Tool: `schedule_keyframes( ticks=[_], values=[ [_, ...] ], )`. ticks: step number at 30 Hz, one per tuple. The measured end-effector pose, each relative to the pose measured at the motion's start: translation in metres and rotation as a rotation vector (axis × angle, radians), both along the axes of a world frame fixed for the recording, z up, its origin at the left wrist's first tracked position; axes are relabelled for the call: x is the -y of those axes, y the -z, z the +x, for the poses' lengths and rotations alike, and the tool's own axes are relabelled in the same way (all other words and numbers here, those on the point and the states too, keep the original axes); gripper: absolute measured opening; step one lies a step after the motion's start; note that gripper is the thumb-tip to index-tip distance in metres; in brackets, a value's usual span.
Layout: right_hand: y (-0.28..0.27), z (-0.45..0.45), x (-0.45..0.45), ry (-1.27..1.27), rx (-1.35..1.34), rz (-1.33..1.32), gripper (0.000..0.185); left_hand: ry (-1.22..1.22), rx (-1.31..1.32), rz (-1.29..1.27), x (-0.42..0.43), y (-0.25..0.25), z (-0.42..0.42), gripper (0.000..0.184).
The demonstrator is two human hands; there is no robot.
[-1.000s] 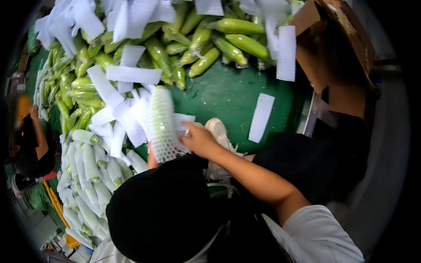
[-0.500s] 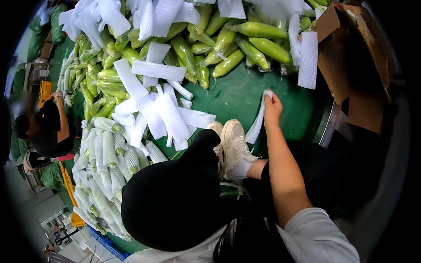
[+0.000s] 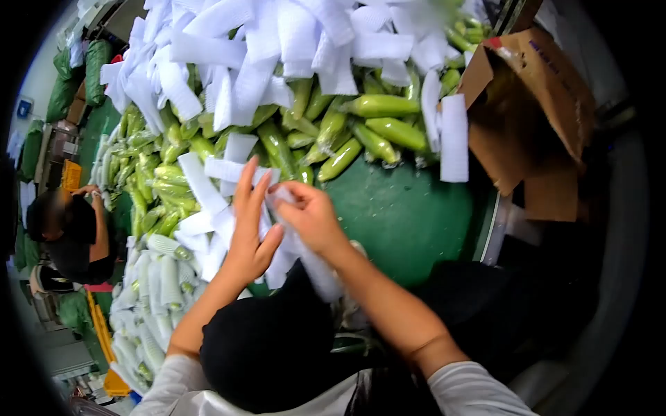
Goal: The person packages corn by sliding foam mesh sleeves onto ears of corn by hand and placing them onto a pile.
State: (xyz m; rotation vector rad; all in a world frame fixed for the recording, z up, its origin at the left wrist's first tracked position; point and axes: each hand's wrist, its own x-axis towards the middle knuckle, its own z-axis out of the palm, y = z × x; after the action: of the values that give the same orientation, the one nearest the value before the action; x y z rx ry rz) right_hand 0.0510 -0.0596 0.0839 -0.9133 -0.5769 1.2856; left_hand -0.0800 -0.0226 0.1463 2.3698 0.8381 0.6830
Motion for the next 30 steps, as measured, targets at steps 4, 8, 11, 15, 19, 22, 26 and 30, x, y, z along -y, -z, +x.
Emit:
schedule_keyframes(
  ticks=[4,8,11,15,19,22,26,30],
  values=[
    [-0.01,0.053,-0.011,-0.071,-0.493,0.023,0.029,0.102,0.676,-0.563,-0.035,0.051,0.086,0.064],
    [0.075,0.091,-0.036,0.139,0.543,0.008,0.009,-0.229,0.956,-1.048,-0.029,0.158,0.126,0.049],
    [0.083,0.112,-0.049,0.219,0.037,0.016,0.013,-0.394,0.876,-0.86,-0.017,0.154,0.153,0.039],
    [0.065,0.179,-0.066,-0.377,0.764,-0.233,0.026,-0.424,1.165,-1.445,-0.112,0.158,0.127,0.029],
    [0.037,0.21,-0.123,0.008,1.897,-0.347,0.032,-0.203,0.937,-1.708,-0.124,0.148,0.156,0.03],
    [0.086,0.234,-0.167,-0.264,2.099,-0.457,0.024,-0.099,0.923,-1.728,-0.123,0.153,0.174,0.023],
    [0.037,0.214,-0.145,-0.094,2.08,-0.301,0.033,-0.146,0.798,-1.662,-0.124,0.158,0.16,0.022],
    [-0.048,0.132,-0.059,0.186,1.591,-0.034,0.06,-0.329,1.008,-1.293,-0.095,0.133,0.098,0.017]
  ],
)
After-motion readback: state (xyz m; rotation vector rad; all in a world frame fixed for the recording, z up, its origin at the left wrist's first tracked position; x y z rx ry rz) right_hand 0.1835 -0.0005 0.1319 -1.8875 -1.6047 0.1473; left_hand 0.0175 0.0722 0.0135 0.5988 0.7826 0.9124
